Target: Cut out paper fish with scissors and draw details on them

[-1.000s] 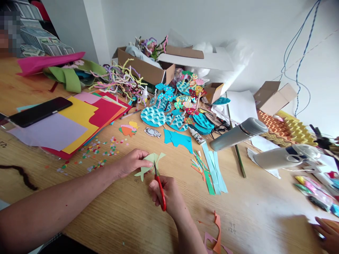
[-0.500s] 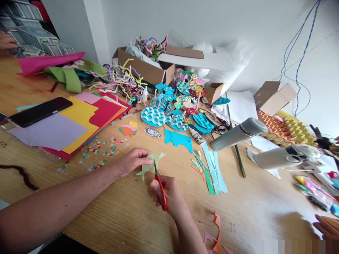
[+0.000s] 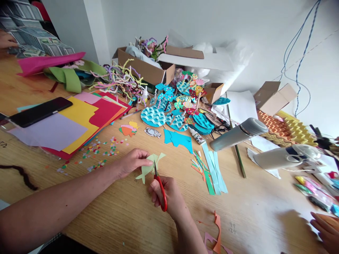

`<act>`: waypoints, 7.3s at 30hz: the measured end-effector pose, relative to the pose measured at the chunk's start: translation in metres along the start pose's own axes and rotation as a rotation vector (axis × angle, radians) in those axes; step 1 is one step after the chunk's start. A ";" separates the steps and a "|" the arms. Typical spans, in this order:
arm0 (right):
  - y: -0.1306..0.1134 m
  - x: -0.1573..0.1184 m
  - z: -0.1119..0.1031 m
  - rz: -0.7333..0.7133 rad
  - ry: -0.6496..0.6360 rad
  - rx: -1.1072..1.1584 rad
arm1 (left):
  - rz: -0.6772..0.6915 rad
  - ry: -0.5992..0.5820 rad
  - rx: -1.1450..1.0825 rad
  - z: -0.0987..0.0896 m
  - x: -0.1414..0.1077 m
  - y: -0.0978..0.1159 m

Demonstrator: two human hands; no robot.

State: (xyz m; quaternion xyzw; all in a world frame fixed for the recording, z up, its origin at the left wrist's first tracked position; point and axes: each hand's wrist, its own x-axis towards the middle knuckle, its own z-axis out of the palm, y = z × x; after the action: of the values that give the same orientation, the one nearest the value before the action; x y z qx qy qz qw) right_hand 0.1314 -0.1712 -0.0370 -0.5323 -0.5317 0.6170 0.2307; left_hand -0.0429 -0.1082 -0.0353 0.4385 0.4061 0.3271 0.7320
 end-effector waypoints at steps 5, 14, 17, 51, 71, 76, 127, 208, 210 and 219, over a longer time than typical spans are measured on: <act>0.000 0.000 0.000 -0.024 -0.012 0.009 | -0.004 -0.015 -0.015 0.000 0.000 -0.001; 0.001 -0.001 0.000 -0.038 -0.029 0.025 | -0.005 -0.033 -0.017 0.000 0.000 -0.001; 0.001 -0.001 0.000 -0.033 -0.023 0.016 | -0.001 -0.040 -0.015 0.000 0.001 -0.002; 0.001 -0.001 -0.003 -0.006 -0.015 -0.033 | 0.021 -0.056 0.016 -0.003 0.003 -0.005; 0.001 -0.001 -0.003 -0.017 -0.010 -0.008 | -0.013 -0.075 -0.061 -0.001 0.001 -0.002; 0.000 -0.001 -0.002 -0.023 -0.009 -0.003 | -0.023 -0.080 -0.079 -0.001 0.001 -0.001; 0.000 -0.001 -0.001 -0.002 0.000 -0.013 | -0.012 -0.033 -0.076 0.000 -0.001 0.000; -0.004 -0.002 0.000 0.062 0.034 -0.065 | -0.003 -0.050 0.021 -0.001 -0.001 0.002; -0.004 -0.002 0.000 0.074 0.042 -0.066 | 0.000 -0.041 0.014 -0.001 -0.001 0.001; -0.004 -0.001 0.000 0.070 0.042 -0.091 | 0.015 -0.042 0.036 -0.002 0.001 -0.002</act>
State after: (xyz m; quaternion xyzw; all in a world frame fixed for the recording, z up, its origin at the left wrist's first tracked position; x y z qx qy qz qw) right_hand 0.1307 -0.1704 -0.0331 -0.5735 -0.5354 0.5884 0.1955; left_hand -0.0436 -0.1075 -0.0381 0.4612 0.3934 0.3159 0.7299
